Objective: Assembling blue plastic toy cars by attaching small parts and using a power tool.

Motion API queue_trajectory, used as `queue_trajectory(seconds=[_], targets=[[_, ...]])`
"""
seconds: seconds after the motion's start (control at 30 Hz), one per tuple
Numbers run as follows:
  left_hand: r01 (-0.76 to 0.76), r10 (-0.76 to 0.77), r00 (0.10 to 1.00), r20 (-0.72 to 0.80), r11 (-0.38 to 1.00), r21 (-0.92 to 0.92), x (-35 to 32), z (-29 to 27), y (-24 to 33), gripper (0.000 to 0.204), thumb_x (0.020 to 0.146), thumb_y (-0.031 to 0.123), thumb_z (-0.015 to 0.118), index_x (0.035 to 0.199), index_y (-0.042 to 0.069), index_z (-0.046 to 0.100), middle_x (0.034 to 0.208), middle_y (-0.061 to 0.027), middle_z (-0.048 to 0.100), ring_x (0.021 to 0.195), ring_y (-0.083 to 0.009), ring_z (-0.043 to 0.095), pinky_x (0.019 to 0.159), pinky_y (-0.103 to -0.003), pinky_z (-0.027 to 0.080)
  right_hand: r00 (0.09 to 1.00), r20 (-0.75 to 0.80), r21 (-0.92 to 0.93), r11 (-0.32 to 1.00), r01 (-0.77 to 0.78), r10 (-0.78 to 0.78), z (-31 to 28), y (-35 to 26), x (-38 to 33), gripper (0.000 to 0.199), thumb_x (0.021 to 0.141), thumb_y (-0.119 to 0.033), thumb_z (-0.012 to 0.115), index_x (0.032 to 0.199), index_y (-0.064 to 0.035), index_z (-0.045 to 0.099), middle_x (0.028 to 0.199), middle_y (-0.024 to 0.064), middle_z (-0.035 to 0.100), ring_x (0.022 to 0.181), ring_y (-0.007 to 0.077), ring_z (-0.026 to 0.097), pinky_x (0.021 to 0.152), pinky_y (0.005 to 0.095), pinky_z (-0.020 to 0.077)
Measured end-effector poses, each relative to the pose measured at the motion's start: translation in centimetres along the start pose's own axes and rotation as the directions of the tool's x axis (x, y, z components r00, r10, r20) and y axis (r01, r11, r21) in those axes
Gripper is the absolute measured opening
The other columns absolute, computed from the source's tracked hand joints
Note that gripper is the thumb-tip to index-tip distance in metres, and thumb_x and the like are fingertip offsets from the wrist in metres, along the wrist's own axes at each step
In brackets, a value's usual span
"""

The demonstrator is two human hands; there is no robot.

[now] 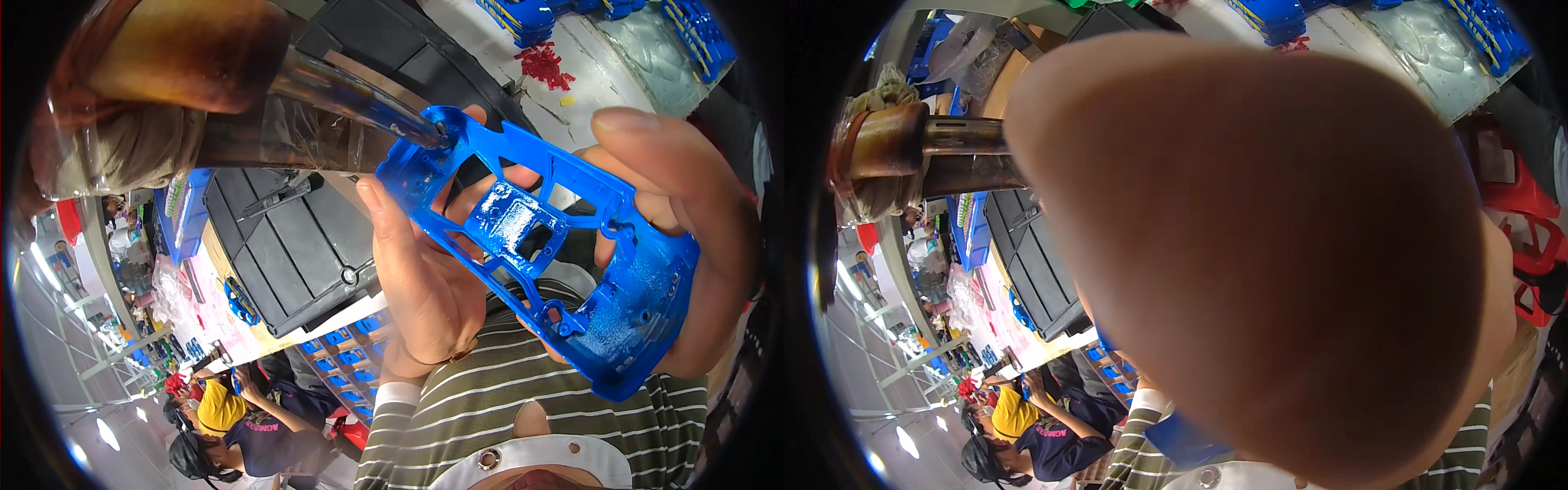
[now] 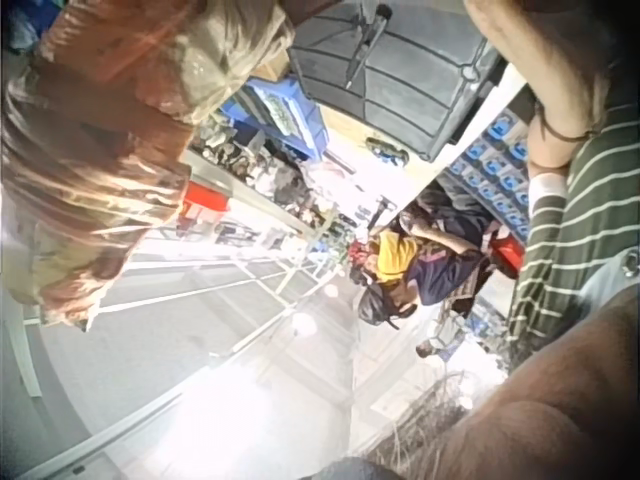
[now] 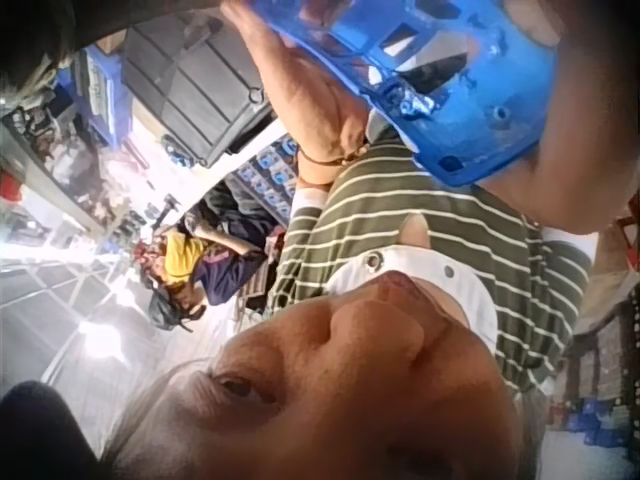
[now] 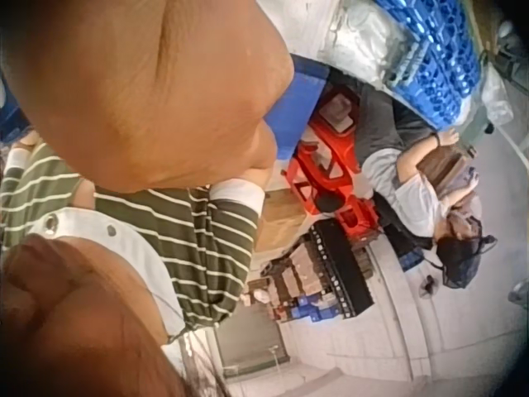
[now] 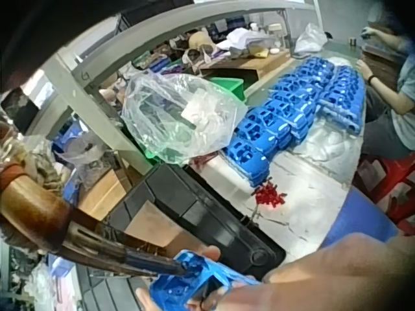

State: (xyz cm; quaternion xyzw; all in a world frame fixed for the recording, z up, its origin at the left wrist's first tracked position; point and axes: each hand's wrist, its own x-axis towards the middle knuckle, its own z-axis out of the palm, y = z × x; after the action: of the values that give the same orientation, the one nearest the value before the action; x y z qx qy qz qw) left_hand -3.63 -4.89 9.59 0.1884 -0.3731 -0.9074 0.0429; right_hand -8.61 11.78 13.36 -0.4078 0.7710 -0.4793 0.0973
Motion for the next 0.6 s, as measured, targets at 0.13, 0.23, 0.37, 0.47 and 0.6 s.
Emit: queue_trajectory(seconds=[0.13,0.23,0.37,0.47,0.6], targets=[[-0.02,0.035,0.996,-0.079,0.983,0.181,-0.1,0.5,-0.2,0.069,0.094,0.056,0.027,0.129,-0.003,0.037,0.128,-0.0192,0.047,0.097,-0.0274,0.062,0.078,-0.04,0.056,0.998,-0.005,0.058,0.997,0.06,-0.06,0.4,0.7,0.9,0.09,0.06,-0.008,0.083,0.132,0.0065,0.03,0.105,0.0218,0.058,0.081,0.0201,0.062,0.068,0.0282,0.048],[0.018,-0.004,0.995,-0.102,0.99,0.138,-0.2,0.3,-0.1,0.067,0.095,0.054,0.026,0.13,-0.002,0.036,0.128,-0.0198,0.047,0.097,-0.0277,0.062,0.079,-0.04,0.056,0.966,-0.192,0.007,0.984,0.178,-0.173,2.5,2.0,0.4,0.09,0.06,-0.009,0.083,0.131,0.01,0.029,0.114,0.0238,0.053,0.085,0.0207,0.061,0.069,0.0281,0.0475],[0.135,-0.109,0.967,-0.23,0.986,0.099,0.5,1.4,0.6,0.065,0.095,0.053,0.026,0.131,-0.001,0.035,0.128,-0.0202,0.047,0.097,-0.0278,0.062,0.08,-0.04,0.055,0.967,-0.184,0.039,0.982,0.185,-0.175,2.4,2.3,0.2,0.091,0.06,-0.009,0.083,0.131,0.0107,0.029,0.116,0.0236,0.051,0.086,0.0206,0.061,0.07,0.0288,0.0476],[0.019,-0.011,0.996,-0.087,0.996,0.092,-0.4,-0.4,-0.1,0.066,0.095,0.054,0.026,0.131,-0.001,0.035,0.129,-0.02,0.047,0.097,-0.0278,0.062,0.08,-0.04,0.055,0.994,-0.063,0.087,0.991,0.099,-0.093,1.4,1.5,0.3,0.093,0.059,-0.01,0.084,0.132,0.0084,0.029,0.115,0.0221,0.052,0.087,0.0213,0.061,0.072,0.0295,0.0484],[0.014,-0.01,0.998,-0.068,0.998,0.066,-0.4,0.4,0.1,0.067,0.095,0.055,0.026,0.131,-0.001,0.035,0.128,-0.0196,0.047,0.096,-0.0278,0.062,0.079,-0.04,0.056,0.999,0.029,0.111,0.993,0.039,-0.043,0.0,1.0,0.4,0.094,0.057,-0.01,0.085,0.132,0.006,0.03,0.114,0.0206,0.053,0.088,0.0212,0.062,0.075,0.0293,0.049]])
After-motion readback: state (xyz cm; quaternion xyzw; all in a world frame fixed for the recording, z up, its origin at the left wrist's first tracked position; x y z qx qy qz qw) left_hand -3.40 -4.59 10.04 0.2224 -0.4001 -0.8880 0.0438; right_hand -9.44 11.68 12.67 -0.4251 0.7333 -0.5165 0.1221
